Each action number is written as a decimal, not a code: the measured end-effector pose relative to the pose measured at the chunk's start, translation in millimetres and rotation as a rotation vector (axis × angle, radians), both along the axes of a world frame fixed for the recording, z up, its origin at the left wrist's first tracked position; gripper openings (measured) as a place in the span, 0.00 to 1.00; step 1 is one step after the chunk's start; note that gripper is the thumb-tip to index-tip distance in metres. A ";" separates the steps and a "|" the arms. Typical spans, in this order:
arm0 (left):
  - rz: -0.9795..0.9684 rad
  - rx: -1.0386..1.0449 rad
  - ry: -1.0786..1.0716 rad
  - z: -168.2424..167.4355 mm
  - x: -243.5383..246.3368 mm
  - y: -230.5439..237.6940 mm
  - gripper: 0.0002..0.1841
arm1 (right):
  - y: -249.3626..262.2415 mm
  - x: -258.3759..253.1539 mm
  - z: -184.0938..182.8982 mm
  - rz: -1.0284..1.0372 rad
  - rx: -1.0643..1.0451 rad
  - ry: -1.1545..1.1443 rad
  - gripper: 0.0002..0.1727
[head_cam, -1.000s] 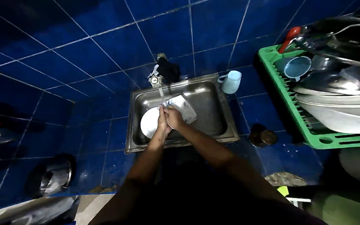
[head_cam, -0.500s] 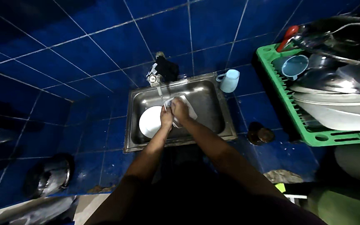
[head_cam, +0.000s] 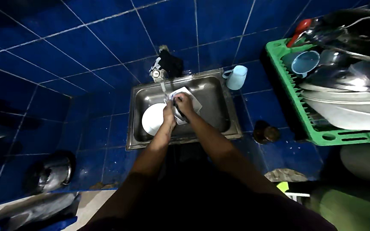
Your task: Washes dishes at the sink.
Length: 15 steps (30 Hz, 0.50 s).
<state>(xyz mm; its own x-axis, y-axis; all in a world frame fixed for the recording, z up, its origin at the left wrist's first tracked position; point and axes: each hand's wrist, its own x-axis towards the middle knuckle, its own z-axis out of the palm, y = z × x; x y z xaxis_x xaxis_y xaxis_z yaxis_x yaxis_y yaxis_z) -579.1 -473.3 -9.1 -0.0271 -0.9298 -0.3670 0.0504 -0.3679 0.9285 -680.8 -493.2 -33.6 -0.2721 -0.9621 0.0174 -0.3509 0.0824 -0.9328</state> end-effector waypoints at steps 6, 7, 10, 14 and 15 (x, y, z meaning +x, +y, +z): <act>0.147 -0.001 0.266 -7.1 19.4 -27.3 0.29 | 36.5 35.2 8.1 0.397 0.030 0.055 0.24; 0.163 0.025 0.289 -8.5 22.4 -28.9 0.29 | 33.8 30.6 0.1 0.429 -0.012 0.043 0.24; 0.102 0.006 0.242 -4.7 13.9 -14.5 0.29 | 13.8 19.4 -19.8 0.283 0.025 0.152 0.32; 0.061 -0.120 -0.115 -3.4 13.6 -21.7 0.24 | 18.4 36.7 -5.2 0.295 -0.040 -0.043 0.22; 0.057 -0.178 -0.266 -1.9 20.9 -27.3 0.22 | 21.0 37.3 -8.2 0.337 -0.024 -0.013 0.18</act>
